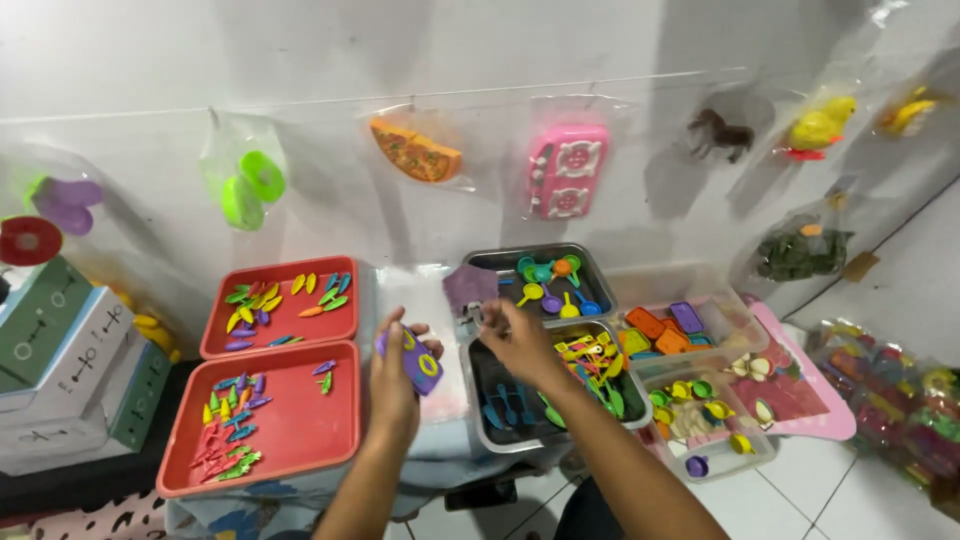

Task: Cleaning and sorting small plastic toy pieces into different trays using a cloth.

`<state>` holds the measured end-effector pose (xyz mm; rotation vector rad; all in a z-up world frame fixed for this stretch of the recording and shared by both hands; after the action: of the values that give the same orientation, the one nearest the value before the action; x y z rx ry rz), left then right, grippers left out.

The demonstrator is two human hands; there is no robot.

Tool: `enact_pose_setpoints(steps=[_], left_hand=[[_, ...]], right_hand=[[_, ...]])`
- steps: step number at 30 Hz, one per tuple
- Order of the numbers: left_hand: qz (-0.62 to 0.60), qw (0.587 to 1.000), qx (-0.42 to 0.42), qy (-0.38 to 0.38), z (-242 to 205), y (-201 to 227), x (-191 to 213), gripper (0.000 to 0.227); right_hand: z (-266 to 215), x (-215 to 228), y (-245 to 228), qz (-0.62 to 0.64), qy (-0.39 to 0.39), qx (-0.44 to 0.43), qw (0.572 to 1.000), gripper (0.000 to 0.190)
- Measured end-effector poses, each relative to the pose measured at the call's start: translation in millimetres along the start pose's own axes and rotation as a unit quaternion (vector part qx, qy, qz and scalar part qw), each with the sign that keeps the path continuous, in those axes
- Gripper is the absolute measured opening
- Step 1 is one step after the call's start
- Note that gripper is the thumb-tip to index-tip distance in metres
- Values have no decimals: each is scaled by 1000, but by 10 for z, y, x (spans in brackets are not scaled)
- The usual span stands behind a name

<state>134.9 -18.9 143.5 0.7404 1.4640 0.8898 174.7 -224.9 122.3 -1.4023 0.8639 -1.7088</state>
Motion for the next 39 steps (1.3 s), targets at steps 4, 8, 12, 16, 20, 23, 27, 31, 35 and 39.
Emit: enact_pose_setpoints(steps=[4,8,12,16,20,23,27,31,35,39], left_hand=[[34,998,40,18,366,-44,345,55],[-127,981,136,55,374,-316,546,46],[-159,973,160,40,319,-188,541,50],[-197,967,156,33,449,-397,719,53],[-181,973,139,27,335,-212,672,58],[-173,978,116,31,322,-221,684,61],[-179,981,75,19,282,-303,631,68],[-130,989,73,-5,139,-228,476,85],[-231,973,-1,-28,168,-204,475,82],[-207,978,26,-4,107,-191,418,81]], right_hand=[[740,-472,181,-235,25,45,971,75],[1122,-896,356,-352,6,-10,936,69],[1198,-832,242,-425,98,-1,900,39],[1242,-514,197,-358,55,-107,926,26],[987,-98,407,95,176,-249,948,46],[599,-130,168,330,197,-239,892,57],[-72,-221,-243,264,224,-126,930,53],[-587,-705,-676,101,103,-18,989,34],[-931,-1064,-1274,-101,-5,228,968,60],[-827,-990,-1003,-121,-2,191,974,79]])
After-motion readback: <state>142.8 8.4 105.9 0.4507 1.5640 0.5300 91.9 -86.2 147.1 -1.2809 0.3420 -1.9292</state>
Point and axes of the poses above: each hand's wrist, its own z-axis towards the middle knuckle, its own x-axis out of the back of the hand, y = z × x, the point moved 9 cm from there along z, towards the middle knuckle, and after that the axes turned 6 degrees about -x, right-handed, at the moved point
